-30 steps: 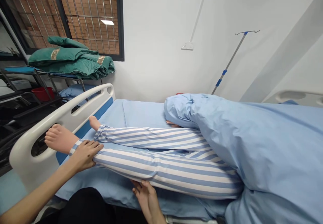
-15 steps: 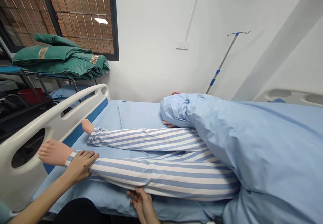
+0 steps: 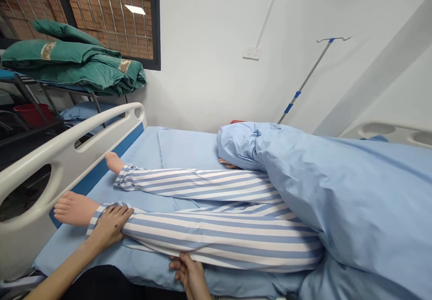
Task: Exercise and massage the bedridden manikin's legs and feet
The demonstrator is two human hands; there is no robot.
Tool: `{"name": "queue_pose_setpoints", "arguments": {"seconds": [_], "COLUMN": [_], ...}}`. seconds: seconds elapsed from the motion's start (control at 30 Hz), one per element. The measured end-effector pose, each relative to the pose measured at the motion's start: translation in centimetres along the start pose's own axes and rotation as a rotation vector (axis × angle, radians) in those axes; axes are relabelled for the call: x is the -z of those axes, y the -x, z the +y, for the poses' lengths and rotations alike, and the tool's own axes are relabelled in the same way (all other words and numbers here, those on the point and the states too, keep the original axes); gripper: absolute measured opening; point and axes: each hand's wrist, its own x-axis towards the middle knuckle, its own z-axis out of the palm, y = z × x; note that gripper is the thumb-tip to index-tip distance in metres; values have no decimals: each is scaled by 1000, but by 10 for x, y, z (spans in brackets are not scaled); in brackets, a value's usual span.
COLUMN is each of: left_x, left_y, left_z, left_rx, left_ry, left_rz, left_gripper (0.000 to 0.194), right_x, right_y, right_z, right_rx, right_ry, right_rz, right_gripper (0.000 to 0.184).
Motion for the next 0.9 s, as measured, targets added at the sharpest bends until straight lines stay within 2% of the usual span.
{"name": "queue_pose_setpoints", "arguments": {"seconds": [0.1,0.23,0.47,0.53,0.63,0.73,0.8,0.83,0.9], "left_x": [-8,-5,-2,-2,-2,-4,-5,-6,-6], "left_y": [2,1,5,5,5,4,3,3,3], "left_z": [2,4,10,10,11,11,11,12,12], "left_rx": [25,49,98,101,116,139,147,148,151], "left_ry": [16,48,77,83,92,91,87,86,84], "left_rz": [6,6,39,45,41,35,43,46,49], "left_gripper": [54,52,51,53,52,51,52,52,52], "right_x": [2,-1,-3,-3,-13,-46,-82,-104,-152], "right_y": [-2,-2,0,3,17,52,82,94,107], "right_z": [3,1,3,6,5,-11,-27,-34,-43], "right_rx": [-13,-30,-36,-62,-98,18,251,411,614], "right_ry": [78,117,207,239,340,456,573,750,984], "right_rz": [13,35,44,-2,-215,-527,-738,-789,-856], "right_gripper": [40,45,43,43,43,43,47,38,33]}}
